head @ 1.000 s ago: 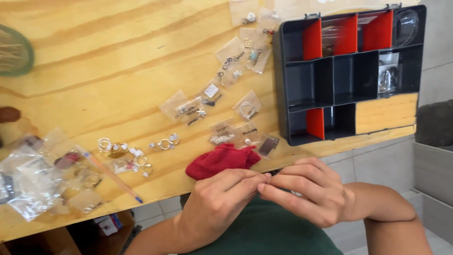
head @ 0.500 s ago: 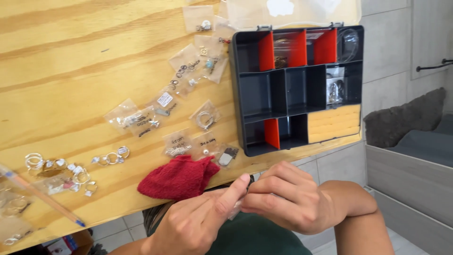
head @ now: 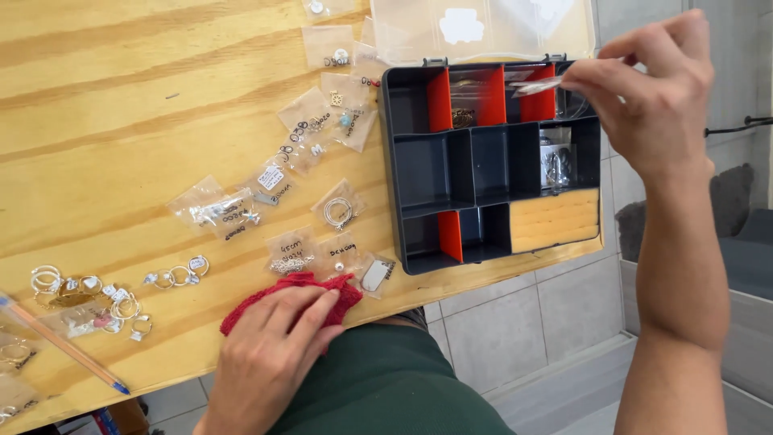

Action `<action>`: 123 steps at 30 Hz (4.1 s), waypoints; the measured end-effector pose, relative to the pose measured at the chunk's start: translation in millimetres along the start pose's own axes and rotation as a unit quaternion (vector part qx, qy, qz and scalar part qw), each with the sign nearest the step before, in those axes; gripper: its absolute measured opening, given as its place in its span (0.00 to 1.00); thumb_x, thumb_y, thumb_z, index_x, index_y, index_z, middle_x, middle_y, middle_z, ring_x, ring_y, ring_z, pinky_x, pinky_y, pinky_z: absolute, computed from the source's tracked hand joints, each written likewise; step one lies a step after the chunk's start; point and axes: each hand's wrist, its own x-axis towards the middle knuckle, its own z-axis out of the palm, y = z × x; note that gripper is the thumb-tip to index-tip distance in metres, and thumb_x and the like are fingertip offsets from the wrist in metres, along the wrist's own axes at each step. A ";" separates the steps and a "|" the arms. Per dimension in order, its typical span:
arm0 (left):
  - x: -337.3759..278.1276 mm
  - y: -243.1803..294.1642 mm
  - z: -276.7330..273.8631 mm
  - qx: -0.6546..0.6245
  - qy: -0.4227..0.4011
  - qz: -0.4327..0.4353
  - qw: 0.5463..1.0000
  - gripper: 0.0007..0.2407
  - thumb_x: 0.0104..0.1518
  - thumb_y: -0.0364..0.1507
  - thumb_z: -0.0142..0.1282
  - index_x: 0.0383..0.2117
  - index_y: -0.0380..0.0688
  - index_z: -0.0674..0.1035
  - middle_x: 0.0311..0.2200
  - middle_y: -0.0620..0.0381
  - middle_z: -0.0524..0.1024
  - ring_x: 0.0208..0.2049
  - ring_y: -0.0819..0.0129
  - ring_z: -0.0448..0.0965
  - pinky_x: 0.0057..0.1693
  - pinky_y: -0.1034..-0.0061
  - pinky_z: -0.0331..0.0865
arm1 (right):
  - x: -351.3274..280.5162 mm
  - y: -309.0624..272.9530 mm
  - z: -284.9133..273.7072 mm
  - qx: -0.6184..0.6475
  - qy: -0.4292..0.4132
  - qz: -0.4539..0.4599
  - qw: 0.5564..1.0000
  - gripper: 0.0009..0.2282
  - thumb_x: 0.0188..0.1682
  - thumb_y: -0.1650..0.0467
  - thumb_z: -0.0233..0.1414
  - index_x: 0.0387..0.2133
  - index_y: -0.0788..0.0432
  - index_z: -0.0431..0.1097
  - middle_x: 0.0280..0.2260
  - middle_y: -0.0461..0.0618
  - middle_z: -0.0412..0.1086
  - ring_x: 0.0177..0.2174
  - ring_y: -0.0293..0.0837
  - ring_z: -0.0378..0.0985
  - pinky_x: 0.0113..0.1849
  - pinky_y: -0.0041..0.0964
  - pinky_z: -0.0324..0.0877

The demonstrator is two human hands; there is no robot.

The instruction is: Sorting various jewelry components and accessories from plastic bags into a multi-compartment organizer box, including occasional cleaning with a cloth.

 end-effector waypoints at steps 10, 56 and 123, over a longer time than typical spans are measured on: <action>-44.9 -20.3 14.5 -0.006 -0.068 -0.040 0.997 0.04 0.61 0.29 0.54 0.37 0.52 0.81 0.39 0.58 0.77 0.39 0.58 0.75 0.48 0.64 0.70 | 4.9 2.4 33.0 -0.025 -0.110 -0.003 0.994 0.07 0.64 0.65 0.69 0.44 0.52 0.80 0.42 0.45 0.74 0.43 0.46 0.66 0.42 0.39 0.63; -46.4 -50.2 -14.5 -0.055 0.121 -0.032 0.991 0.06 0.62 0.32 0.61 0.41 0.47 0.82 0.37 0.57 0.77 0.38 0.61 0.78 0.50 0.66 0.73 | 125.8 -216.0 58.6 0.066 -0.260 -0.115 0.957 0.03 0.51 0.68 0.55 0.35 0.52 0.71 0.35 0.45 0.70 0.38 0.45 0.71 0.40 0.40 0.64; 18.6 -7.1 -0.3 -0.831 0.251 -0.117 0.482 0.20 0.65 0.27 0.44 0.62 0.27 0.67 0.64 0.36 0.66 0.66 0.50 0.65 0.72 0.65 0.56 | 118.8 -369.6 12.5 0.310 0.163 0.182 0.919 0.19 0.59 0.74 0.41 0.63 0.63 0.59 0.66 0.64 0.57 0.67 0.61 0.59 0.69 0.61 0.45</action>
